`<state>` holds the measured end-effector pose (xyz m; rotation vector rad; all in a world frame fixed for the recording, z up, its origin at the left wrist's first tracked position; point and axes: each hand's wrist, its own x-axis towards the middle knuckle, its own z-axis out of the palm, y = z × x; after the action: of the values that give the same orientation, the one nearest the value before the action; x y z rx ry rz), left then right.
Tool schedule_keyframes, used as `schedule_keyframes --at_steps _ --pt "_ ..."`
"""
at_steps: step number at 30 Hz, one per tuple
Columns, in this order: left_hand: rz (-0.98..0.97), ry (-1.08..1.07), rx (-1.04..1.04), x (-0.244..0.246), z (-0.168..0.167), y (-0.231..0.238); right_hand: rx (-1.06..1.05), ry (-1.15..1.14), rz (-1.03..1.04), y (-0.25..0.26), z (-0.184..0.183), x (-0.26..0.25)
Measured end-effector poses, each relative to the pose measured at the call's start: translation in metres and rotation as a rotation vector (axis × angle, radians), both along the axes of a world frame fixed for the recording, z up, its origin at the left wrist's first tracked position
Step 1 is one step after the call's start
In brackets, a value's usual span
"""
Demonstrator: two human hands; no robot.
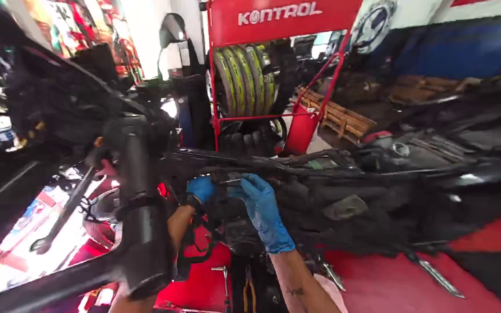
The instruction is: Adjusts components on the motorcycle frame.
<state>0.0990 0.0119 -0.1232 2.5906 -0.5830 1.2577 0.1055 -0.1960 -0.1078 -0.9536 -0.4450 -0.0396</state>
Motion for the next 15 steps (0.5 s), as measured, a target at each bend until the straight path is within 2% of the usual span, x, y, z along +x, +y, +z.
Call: schedule_keyframes --at_steps 2,3,4,11,15 --pt "0.338 0.879 0.023 0.051 0.014 -0.013 0.092 -0.004 0.047 -0.021 -0.010 -0.001" --pt "0.439 1.077 0.032 0.069 0.020 -0.021 0.130 -0.007 0.068 -0.032 -0.014 -0.001" --pt "0.482 1.133 0.030 0.077 0.022 -0.025 0.158 -0.014 0.086 -0.043 -0.017 0.001" --pt "0.622 1.156 0.048 0.081 0.023 -0.034 0.218 -0.054 0.207 -0.102 -0.041 0.024" --pt "0.627 1.159 0.005 0.081 0.019 -0.033 0.254 -0.106 0.239 -0.131 -0.050 0.038"
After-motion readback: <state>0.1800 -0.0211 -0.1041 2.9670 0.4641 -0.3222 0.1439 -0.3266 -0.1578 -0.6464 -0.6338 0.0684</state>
